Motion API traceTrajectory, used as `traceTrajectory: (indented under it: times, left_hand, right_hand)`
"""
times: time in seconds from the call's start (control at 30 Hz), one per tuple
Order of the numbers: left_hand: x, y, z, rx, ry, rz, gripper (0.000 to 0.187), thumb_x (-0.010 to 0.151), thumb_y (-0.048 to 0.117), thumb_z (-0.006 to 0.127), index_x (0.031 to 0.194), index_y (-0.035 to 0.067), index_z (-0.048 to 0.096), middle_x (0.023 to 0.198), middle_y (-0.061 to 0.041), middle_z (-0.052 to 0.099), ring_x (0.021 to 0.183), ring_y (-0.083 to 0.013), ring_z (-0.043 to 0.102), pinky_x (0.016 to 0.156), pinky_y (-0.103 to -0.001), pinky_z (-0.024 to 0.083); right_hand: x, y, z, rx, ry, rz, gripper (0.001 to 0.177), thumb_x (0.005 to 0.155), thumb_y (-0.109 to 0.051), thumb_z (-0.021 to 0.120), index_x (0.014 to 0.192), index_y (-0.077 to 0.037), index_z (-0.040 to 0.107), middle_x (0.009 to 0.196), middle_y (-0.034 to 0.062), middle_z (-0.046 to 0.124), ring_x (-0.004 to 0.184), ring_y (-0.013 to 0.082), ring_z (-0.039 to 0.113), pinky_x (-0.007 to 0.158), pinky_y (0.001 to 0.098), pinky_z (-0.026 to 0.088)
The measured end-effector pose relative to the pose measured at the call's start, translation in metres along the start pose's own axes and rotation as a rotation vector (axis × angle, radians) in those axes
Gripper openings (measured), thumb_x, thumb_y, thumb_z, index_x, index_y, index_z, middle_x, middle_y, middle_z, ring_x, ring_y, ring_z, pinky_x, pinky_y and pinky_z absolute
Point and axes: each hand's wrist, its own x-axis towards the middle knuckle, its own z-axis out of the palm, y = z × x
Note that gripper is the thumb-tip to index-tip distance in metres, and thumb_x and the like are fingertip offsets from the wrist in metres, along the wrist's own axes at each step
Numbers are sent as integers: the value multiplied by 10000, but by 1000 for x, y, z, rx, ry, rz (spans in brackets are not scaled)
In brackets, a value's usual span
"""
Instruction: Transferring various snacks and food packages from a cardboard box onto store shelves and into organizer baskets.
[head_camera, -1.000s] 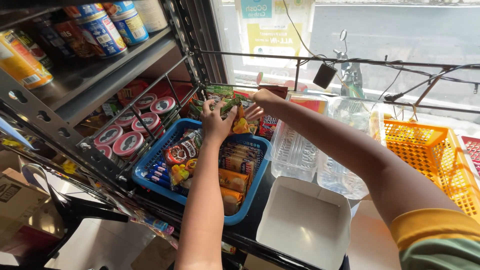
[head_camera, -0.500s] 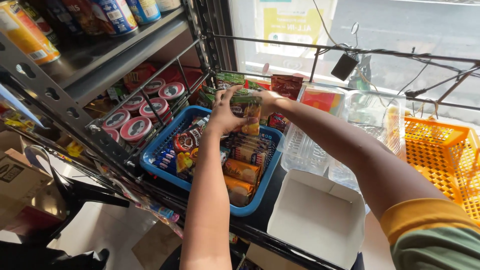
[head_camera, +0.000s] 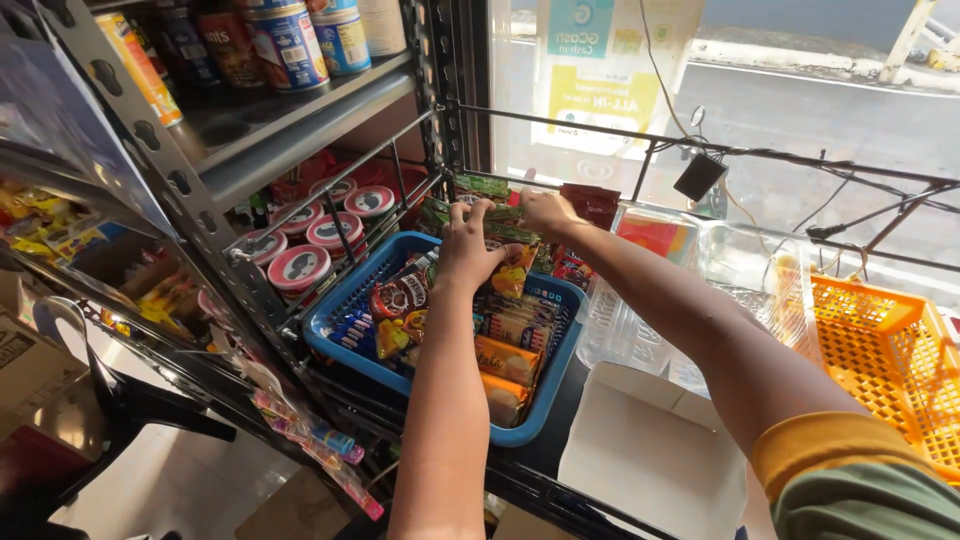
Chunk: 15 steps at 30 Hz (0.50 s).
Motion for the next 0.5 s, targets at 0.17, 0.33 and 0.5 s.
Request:
traceTrajectory:
  times: [0.17,0.33,0.5]
  left_hand:
    - [-1,4,-1,97,66,34,900,643,557,898,1324,182,444,1345,-145,447,1179,-364,580,873,-440,601]
    - [-5,19,-17,186,-50,-102,1044,660,660,835,1381,43,402,1306,-233,510,1132,-337,633,865,-391,618]
    - [-6,15,-21,170,-239,-133,1111,618,686,876,1411,49,431,1302,-201,573,1217,-329,590,980,-421,535]
  right_hand:
    - [-19,-25,-34,-84,27,-71,608,855,-494,802,1192,-42,571,945,139,705,1022,340,638,961,524,435]
    - [-40,-51,-63,-138,-79,188,225,910,-314,736,973,-102,771,946,57,690,948,225,615,1083,476,413]
    - [-26,-38,-43,-207,-84,129,221,955,-230,672,957,-20,741,1133,249,574,890,247,573,802,425,574]
